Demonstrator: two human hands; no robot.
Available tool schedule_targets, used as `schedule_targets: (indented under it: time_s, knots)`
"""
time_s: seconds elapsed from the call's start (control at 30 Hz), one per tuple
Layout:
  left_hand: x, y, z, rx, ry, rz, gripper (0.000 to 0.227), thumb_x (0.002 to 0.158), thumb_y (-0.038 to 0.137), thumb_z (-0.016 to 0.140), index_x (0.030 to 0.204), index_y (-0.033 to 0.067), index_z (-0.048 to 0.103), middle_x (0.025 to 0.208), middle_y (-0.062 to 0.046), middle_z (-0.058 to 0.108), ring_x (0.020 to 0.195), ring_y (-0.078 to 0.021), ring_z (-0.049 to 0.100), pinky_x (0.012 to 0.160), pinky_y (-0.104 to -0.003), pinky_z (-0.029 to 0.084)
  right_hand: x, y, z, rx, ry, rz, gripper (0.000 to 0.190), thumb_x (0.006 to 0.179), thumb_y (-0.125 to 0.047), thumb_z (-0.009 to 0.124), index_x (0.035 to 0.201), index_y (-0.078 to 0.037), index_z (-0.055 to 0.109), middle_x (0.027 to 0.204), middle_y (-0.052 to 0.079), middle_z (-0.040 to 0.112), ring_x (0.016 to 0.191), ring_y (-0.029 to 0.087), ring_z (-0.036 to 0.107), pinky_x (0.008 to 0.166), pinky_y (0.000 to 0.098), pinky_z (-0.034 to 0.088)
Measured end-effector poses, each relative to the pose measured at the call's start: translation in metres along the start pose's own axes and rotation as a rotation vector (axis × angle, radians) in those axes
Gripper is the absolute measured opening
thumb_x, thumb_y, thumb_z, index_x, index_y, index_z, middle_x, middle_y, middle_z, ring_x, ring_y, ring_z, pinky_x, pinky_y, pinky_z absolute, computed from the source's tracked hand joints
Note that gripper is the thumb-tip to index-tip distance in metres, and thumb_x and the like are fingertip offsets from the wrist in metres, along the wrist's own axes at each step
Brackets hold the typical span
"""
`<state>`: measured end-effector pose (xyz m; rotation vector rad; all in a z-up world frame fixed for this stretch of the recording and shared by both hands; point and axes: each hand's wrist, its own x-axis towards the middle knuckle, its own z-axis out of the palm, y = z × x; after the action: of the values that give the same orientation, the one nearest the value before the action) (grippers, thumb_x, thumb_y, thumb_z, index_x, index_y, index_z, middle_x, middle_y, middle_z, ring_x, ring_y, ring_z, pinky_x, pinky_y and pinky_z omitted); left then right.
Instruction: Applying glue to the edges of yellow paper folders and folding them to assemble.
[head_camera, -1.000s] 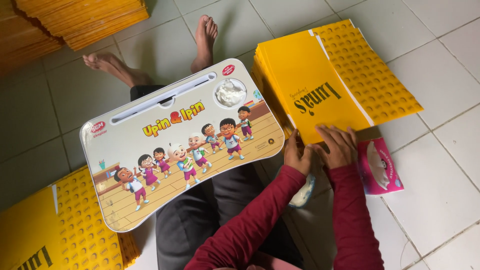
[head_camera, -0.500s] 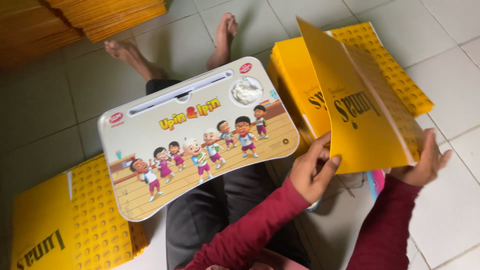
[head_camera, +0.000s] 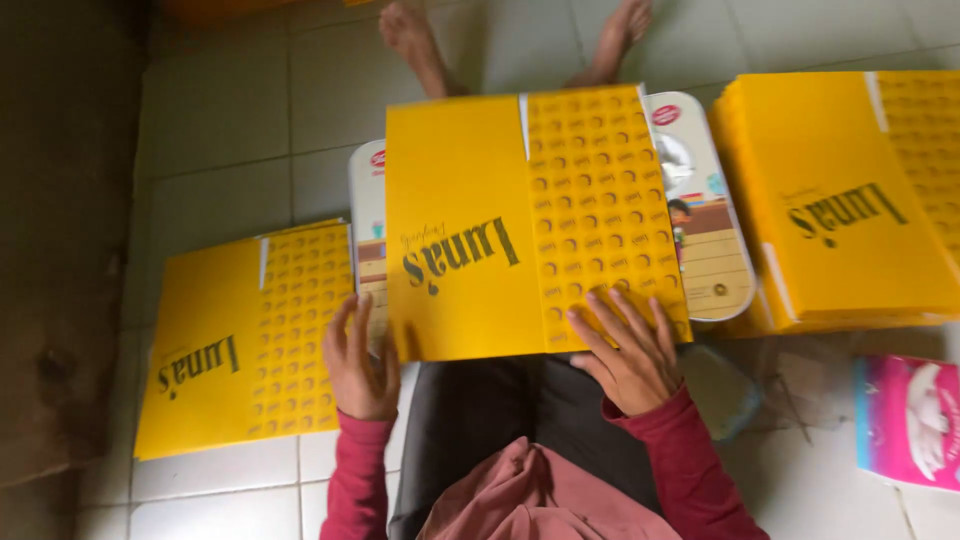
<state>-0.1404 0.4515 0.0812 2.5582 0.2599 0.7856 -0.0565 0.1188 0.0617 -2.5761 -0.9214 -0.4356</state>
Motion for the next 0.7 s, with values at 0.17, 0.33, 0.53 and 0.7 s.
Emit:
schedule_targets:
  time_s: [0.17, 0.33, 0.53, 0.7]
  knots:
    - [-0.031, 0.062, -0.021, -0.534, -0.189, -0.220, 0.029, 0.085, -0.001, 0.057, 0.111, 0.0001, 0.069, 0.111, -0.014, 0.070, 0.098, -0.0264, 0.068, 0.085, -0.031, 0.055, 0.008, 0.002, -0.003, 0.086, -0.019, -0.023, 0.062, 0.075, -0.028, 0.081, 0.134, -0.016, 0.067, 0.146, 0.005, 0.060, 0.141, 0.027, 0.052, 0.123, 0.0522, 0.027]
    - [-0.057, 0.098, 0.012, -0.909, -0.432, -0.355, 0.027, 0.096, 0.010, 0.056, 0.116, -0.0029, 0.070, 0.111, -0.015, 0.074, 0.095, -0.0235, 0.072, 0.084, -0.029, 0.056, 0.024, -0.010, -0.025, 0.319, 0.091, 0.064, 0.044, 0.076, 0.002, 0.078, 0.119, -0.003, 0.073, 0.120, 0.011, 0.075, 0.122, 0.030, 0.068, 0.116, 0.0487, 0.045]
    - [-0.087, 0.099, 0.066, -1.512, -0.531, -0.675, 0.042, 0.102, 0.009, 0.050, 0.142, -0.0044, 0.052, 0.135, -0.021, 0.063, 0.109, -0.0248, 0.065, 0.093, -0.033, 0.053, 0.027, -0.022, -0.044, 0.457, 0.362, 0.188, 0.027, 0.096, 0.012, 0.060, 0.122, 0.012, 0.064, 0.125, 0.026, 0.069, 0.119, 0.039, 0.069, 0.108, 0.0444, 0.056]
    - [-0.076, 0.105, 0.069, -1.787, -0.475, -1.107, 0.049, 0.102, 0.025, 0.051, 0.138, -0.0070, 0.054, 0.132, -0.025, 0.065, 0.100, -0.0248, 0.067, 0.089, -0.033, 0.055, 0.020, -0.016, -0.038, 0.441, 0.457, 0.201, 0.024, 0.099, 0.010, 0.059, 0.123, 0.011, 0.062, 0.127, 0.029, 0.068, 0.120, 0.041, 0.069, 0.105, 0.0438, 0.057]
